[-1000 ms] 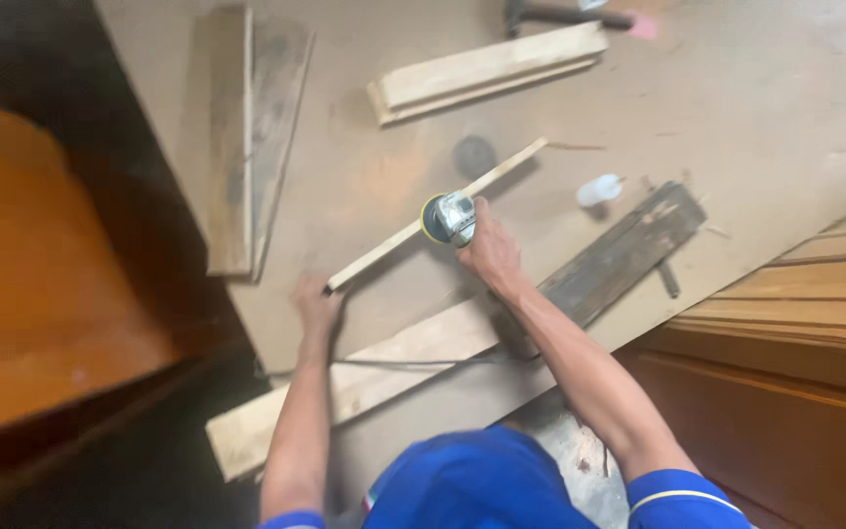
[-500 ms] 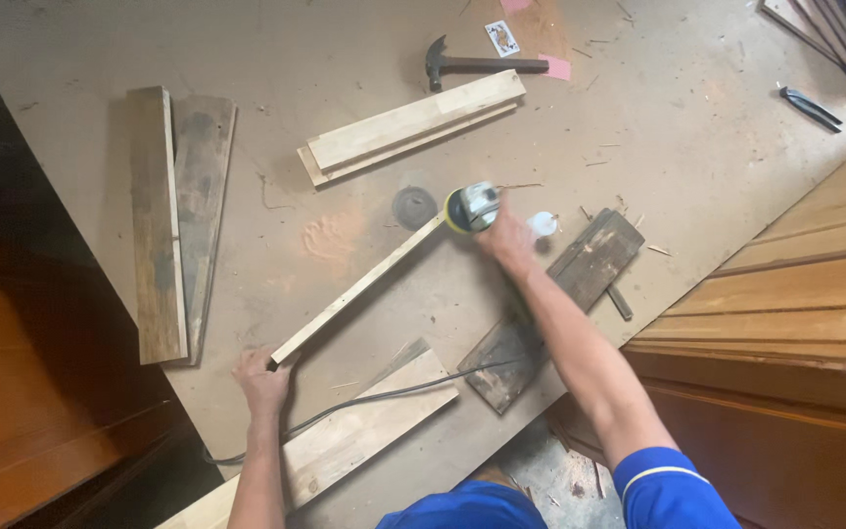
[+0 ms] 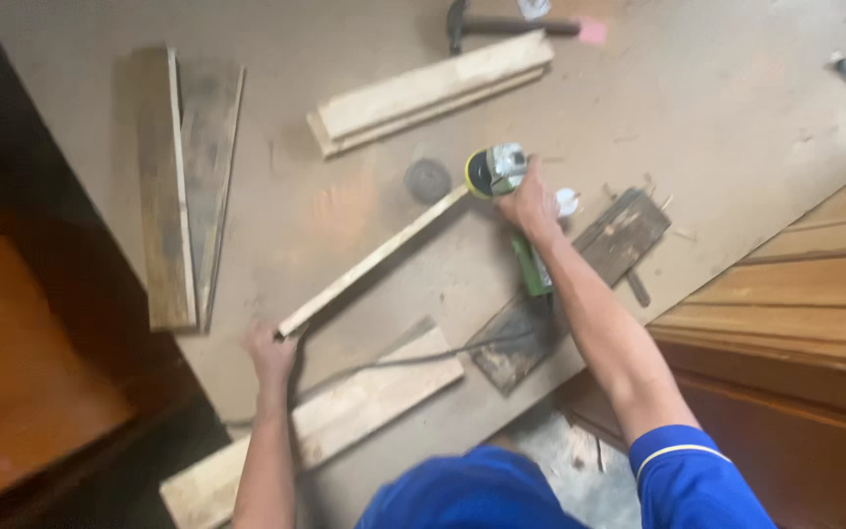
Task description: The person uses a handheld electric sander to smooth the surfaces of several wooden planks on a workbench. They handle each plank one at a time, sanding both sides and edges, then set the finished pieces aside.
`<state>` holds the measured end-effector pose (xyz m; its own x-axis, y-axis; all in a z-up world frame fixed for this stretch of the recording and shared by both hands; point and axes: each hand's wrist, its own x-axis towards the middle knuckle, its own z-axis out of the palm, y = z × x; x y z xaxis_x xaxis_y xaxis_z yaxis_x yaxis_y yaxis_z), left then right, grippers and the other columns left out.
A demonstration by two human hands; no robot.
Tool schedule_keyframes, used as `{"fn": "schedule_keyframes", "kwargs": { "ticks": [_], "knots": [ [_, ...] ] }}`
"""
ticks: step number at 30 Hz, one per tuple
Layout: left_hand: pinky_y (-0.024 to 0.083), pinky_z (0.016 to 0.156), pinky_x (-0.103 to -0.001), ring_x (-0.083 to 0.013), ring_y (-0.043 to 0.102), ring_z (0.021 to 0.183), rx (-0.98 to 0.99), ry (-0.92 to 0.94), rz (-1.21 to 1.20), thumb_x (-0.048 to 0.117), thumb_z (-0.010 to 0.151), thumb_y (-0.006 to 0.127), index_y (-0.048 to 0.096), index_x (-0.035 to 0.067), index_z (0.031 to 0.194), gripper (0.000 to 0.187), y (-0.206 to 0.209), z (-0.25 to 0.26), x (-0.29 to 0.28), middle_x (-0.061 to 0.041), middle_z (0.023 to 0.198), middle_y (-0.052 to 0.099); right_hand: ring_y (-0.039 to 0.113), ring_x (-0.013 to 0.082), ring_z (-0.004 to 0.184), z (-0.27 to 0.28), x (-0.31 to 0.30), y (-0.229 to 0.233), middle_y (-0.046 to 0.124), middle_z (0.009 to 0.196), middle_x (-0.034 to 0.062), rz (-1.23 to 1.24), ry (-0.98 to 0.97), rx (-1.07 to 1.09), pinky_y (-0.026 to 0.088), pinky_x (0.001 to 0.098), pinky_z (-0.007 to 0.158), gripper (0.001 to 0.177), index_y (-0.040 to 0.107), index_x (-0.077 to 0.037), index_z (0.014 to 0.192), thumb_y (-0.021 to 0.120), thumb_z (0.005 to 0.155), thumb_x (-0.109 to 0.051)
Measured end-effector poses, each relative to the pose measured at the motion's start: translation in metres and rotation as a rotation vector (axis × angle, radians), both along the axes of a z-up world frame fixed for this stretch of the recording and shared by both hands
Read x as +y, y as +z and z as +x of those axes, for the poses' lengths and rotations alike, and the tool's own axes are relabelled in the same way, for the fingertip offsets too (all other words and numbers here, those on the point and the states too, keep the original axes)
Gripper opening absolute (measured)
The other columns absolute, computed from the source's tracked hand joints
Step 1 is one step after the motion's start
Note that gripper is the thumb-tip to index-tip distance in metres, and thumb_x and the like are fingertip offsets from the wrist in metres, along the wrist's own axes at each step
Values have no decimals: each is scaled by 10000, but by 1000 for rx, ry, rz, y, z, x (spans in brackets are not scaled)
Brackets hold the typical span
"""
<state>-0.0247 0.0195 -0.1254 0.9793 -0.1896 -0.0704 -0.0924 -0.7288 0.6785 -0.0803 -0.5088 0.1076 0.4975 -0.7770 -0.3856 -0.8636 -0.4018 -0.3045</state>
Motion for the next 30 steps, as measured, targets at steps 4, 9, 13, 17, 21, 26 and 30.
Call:
{"fn": "schedule_keyframes", "kwargs": {
  "ticks": [4, 9, 13, 17, 21, 26, 30],
  "knots": [
    [363, 1086, -461, -246, 607, 1036, 27, 27, 2, 177, 865, 834, 726, 171, 915, 119, 99, -8, -25, -9, 904, 683, 623, 516, 1220, -12, 51, 29, 655, 1245, 304, -37, 69, -72, 451, 645, 1026, 862, 293, -160, 1502, 796, 804, -202],
    [392, 1027, -445, -219, 616, 1002, -37, -22, -14, 201, 853, 847, 716, 197, 890, 136, 99, -3, -25, 14, 869, 681, 634, 529, 1199, -25, 110, 59, 661, 1225, 367, -28, 212, -174, 491, 656, 1026, 911, 336, 35, 1557, 788, 796, -181],
    [358, 1061, -447, -219, 607, 1028, -30, -19, -50, 227, 844, 869, 727, 222, 893, 150, 76, -2, -20, 36, 890, 690, 676, 483, 1144, -30, 128, 24, 692, 1172, 292, 3, 280, -105, 540, 610, 967, 867, 323, -104, 1543, 757, 801, -214],
    [353, 1075, -466, -219, 607, 1031, -42, -12, -41, 263, 831, 894, 724, 221, 870, 180, 79, -1, -18, 39, 887, 692, 729, 419, 1047, -24, 133, 24, 727, 1064, 203, -36, 366, 1, 579, 560, 885, 882, 285, -199, 1503, 766, 764, -233],
    [344, 1088, -461, -204, 609, 1050, -24, 1, -33, 341, 837, 892, 726, 248, 852, 191, 67, -1, -15, 68, 895, 697, 731, 425, 1040, -23, 110, 35, 735, 1049, 229, -114, 349, -8, 571, 589, 863, 811, 330, -160, 1519, 731, 818, -230],
    [368, 1027, -413, -208, 586, 969, -10, -3, -58, 269, 820, 894, 733, 228, 835, 167, 94, -2, -28, 43, 856, 685, 687, 424, 1168, -7, 40, 8, 707, 1223, 249, -113, 210, 73, 531, 604, 969, 908, 313, -120, 1603, 735, 818, -292],
    [422, 931, -365, -210, 605, 901, -20, -25, -138, 242, 764, 906, 736, 231, 787, 172, 109, 1, -27, 14, 836, 708, 649, 465, 1214, 3, 6, 6, 675, 1271, 284, -95, 51, 22, 488, 641, 1024, 1078, 230, -119, 1635, 816, 784, -424]
  ]
}}
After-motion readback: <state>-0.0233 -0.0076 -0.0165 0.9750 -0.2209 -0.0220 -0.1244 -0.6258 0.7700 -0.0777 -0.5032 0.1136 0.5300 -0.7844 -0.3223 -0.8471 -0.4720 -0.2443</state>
